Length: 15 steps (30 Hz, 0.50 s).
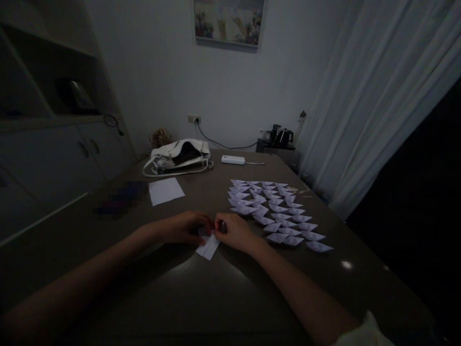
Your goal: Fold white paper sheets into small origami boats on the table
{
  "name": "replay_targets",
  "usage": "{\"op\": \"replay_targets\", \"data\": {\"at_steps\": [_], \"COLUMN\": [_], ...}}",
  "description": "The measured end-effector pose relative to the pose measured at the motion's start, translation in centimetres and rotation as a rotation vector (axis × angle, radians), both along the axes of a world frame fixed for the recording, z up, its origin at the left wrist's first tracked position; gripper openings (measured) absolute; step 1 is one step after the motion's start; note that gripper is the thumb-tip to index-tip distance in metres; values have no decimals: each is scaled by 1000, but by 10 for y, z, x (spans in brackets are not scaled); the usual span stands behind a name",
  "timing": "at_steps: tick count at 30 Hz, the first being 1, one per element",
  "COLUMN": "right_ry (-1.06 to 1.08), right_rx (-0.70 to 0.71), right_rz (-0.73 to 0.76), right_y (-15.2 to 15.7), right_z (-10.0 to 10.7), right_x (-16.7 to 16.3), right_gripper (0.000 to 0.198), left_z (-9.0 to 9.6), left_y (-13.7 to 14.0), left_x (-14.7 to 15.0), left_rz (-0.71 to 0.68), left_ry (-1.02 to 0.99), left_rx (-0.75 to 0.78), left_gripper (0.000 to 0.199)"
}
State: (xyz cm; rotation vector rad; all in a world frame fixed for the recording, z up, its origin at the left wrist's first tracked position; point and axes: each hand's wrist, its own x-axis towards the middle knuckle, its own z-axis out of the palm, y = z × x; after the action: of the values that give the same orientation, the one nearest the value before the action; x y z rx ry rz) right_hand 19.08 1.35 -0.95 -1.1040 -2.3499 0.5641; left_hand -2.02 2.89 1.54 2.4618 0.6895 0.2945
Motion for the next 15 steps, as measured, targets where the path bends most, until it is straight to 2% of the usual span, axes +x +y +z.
{"op": "replay_targets", "data": {"at_steps": [8,15], "right_ry": [-45,-91], "right_rx": [116,159], "right_rz": [-118,-156], "right_y": [14,11], "right_z": [0,3], "right_x": [3,3], "right_gripper": [14,17], "left_z": [1,2], "left_y": [0,0], "left_x": [-1,0], "left_rz": [-17,-9], "left_ry": [10,16], "left_rx": [16,9], "left_gripper": [23,22]}}
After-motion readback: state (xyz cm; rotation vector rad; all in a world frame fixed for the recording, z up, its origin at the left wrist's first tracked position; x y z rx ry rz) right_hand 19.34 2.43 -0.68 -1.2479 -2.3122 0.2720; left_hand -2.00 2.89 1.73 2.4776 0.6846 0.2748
